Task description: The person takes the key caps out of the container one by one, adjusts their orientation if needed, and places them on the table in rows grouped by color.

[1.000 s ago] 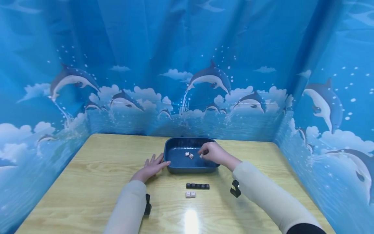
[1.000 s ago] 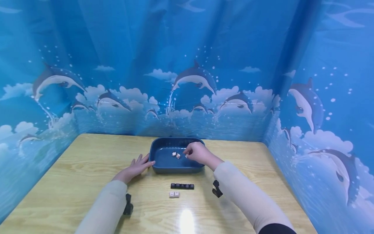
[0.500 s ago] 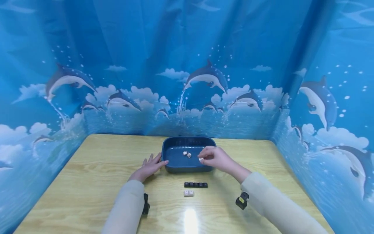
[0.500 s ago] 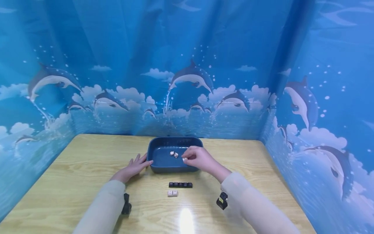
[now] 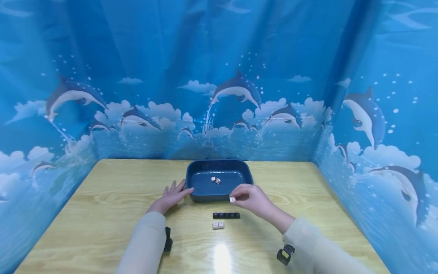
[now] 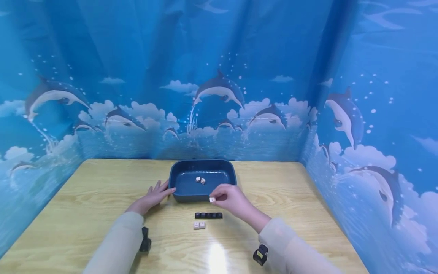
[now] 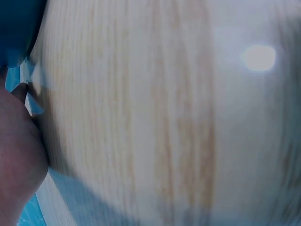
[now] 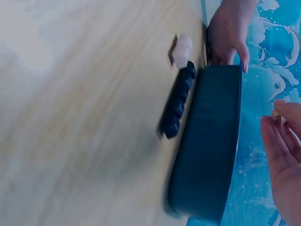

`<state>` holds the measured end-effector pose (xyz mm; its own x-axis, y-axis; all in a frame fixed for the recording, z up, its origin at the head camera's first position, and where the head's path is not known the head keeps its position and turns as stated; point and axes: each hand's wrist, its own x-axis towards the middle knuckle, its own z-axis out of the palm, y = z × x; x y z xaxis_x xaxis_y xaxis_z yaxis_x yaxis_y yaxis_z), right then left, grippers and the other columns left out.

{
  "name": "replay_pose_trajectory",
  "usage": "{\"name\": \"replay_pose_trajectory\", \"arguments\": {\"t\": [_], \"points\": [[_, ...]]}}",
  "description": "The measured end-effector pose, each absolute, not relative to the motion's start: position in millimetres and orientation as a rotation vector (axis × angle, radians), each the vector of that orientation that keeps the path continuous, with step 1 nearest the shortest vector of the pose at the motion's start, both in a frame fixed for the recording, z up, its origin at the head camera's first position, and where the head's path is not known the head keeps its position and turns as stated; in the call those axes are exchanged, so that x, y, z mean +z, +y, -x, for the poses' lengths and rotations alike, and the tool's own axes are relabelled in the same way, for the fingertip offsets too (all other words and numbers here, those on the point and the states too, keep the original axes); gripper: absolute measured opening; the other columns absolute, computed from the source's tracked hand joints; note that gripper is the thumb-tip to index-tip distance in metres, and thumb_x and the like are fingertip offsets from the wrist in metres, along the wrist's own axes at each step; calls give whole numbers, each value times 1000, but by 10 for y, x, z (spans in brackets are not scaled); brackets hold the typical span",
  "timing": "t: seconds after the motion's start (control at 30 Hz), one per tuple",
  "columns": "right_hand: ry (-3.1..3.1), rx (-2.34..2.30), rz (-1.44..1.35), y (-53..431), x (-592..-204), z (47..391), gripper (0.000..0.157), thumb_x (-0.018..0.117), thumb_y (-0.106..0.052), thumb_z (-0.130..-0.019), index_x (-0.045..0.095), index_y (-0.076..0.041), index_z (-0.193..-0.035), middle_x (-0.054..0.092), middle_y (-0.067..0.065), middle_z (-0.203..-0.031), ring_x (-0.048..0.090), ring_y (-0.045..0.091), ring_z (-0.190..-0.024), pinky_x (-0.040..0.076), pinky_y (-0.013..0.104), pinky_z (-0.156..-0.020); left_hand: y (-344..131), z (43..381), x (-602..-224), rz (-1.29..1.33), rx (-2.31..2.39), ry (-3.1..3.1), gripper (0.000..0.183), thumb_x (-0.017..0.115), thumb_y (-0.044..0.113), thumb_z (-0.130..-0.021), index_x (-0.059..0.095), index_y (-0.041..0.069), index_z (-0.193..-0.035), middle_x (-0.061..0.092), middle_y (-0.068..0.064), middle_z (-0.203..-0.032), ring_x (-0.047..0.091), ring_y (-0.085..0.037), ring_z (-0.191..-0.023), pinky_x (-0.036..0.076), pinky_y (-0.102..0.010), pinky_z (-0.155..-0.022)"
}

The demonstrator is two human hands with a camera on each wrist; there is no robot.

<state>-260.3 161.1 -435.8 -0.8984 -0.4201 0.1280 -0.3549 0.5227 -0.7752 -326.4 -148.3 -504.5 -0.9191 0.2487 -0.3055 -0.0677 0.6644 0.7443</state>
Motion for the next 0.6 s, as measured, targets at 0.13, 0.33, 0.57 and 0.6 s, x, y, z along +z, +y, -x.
{"name": "replay_pose_trajectory", "arguments": {"t": [0.13, 0.33, 0.57, 0.6], "points": [[2662, -1351, 654, 1589, -4430, 2528, 22, 76, 0, -81, 75, -10, -100, 67, -4, -96, 64, 12, -86, 55, 23, -75, -1487, 3259, -5054, -147, 1130, 2502, 86, 48, 57, -96, 12, 7, -156, 5, -17, -161, -14, -38, -145, -16, -56, -111], [2586, -1366, 679, 1584, -4511, 2459, 26, 72, 6, -82, 73, 1, -107, 58, 0, -97, 62, 17, -91, 56, 23, -76, -1482, 3261, -5048, -144, 1117, 2505, 85, 46, 56, -97, 11, 7, -156, 5, -16, -161, -14, -37, -145, -16, -55, -112], [2614, -1358, 608, 1571, -4568, 2391, 22, 79, 3, -74, 72, 1, -95, 63, 0, -93, 63, 12, -79, 56, 23, -70, -1471, 3270, -5013, -128, 1128, 2490, 85, 47, 55, -97, 11, 8, -157, 4, -16, -162, -15, -36, -145, -16, -54, -112], [2624, -1347, 603, 1570, -4582, 2385, 22, 80, 2, -74, 72, 0, -94, 65, -1, -91, 62, 10, -77, 56, 23, -69, -1473, 3274, -5014, -130, 1130, 2489, 84, 47, 55, -97, 11, 8, -157, 4, -16, -162, -15, -36, -145, -16, -54, -112]]}}
